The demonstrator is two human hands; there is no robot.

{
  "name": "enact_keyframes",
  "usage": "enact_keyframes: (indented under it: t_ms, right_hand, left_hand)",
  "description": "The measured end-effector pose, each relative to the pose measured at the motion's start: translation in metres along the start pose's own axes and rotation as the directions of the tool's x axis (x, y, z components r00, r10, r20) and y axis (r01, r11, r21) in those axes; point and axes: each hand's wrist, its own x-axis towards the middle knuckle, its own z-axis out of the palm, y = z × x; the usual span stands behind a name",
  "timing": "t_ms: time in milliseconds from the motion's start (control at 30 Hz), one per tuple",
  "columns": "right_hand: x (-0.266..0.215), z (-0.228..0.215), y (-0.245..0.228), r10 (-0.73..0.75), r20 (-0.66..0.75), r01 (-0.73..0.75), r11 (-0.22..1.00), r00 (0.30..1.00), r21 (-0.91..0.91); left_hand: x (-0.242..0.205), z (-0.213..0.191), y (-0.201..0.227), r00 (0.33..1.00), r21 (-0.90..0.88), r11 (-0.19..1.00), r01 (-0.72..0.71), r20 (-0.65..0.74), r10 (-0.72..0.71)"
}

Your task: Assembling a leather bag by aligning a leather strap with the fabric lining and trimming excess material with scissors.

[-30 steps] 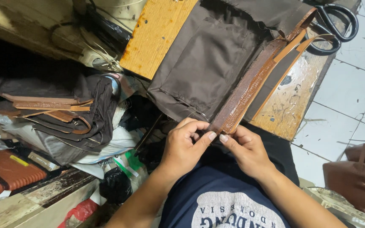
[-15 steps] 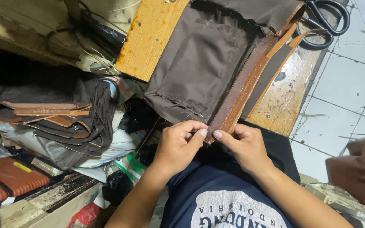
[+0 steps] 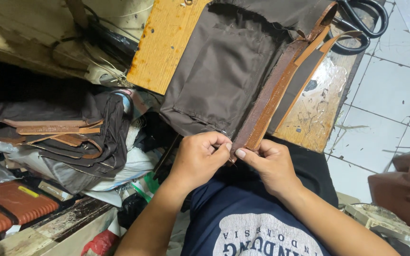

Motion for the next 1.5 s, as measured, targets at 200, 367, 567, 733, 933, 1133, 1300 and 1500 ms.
enact_keyframes:
  t_ms: [200, 367, 567, 733, 933, 1133, 1300, 1500]
  right_hand:
    - [0.006, -0.014, 0.027, -0.001, 0.012, 0.001, 1.0, 1.0, 0.009]
    - [0.005, -0.005, 0.017, -0.002, 0.024, 0.002, 0.999, 1.0, 0.032]
    - [0.007, -0.008, 0.017, -0.031, 0.046, 0.03, 0.999, 0.998, 0.027]
    - [0.002, -0.012, 0.008, -0.032, 0.084, 0.032, 0.999, 0.996, 0.002]
    - [0.004, -0.036, 0.046, -0.069, 0.223, 0.057, 0.997, 0.972, 0.061]
    - [0.003, -0.039, 0.055, -0.175, 0.21, 0.169, 0.985, 0.962, 0.043]
    - [0.004, -0.038, 0.056, -0.205, 0.2, 0.204, 0.979, 0.958, 0.026]
    - [-0.001, -0.034, 0.05, -0.263, 0.193, 0.274, 0.961, 0.945, -0.028]
  left_hand:
    - [0.001, 0.003, -0.005, 1.0, -0.065, 0.998, -0.01, 0.016, 0.011]
    - [0.002, 0.004, -0.003, 1.0, -0.083, 0.997, -0.002, 0.031, 0.005]
    - [0.0, 0.008, -0.008, 1.0, -0.156, 0.988, -0.01, 0.027, 0.015]
    - [-0.004, 0.006, -0.009, 0.999, -0.203, 0.979, 0.004, 0.037, 0.003]
    - [-0.008, 0.005, -0.014, 0.999, -0.187, 0.982, 0.006, 0.033, 0.001]
    - [-0.006, 0.005, -0.021, 0.999, -0.202, 0.979, -0.008, 0.037, 0.015]
    - [-0.006, 0.002, -0.014, 0.999, -0.183, 0.983, 0.012, 0.039, -0.005]
    - [-0.004, 0.001, -0.019, 0.999, -0.155, 0.988, -0.004, 0.031, 0.009]
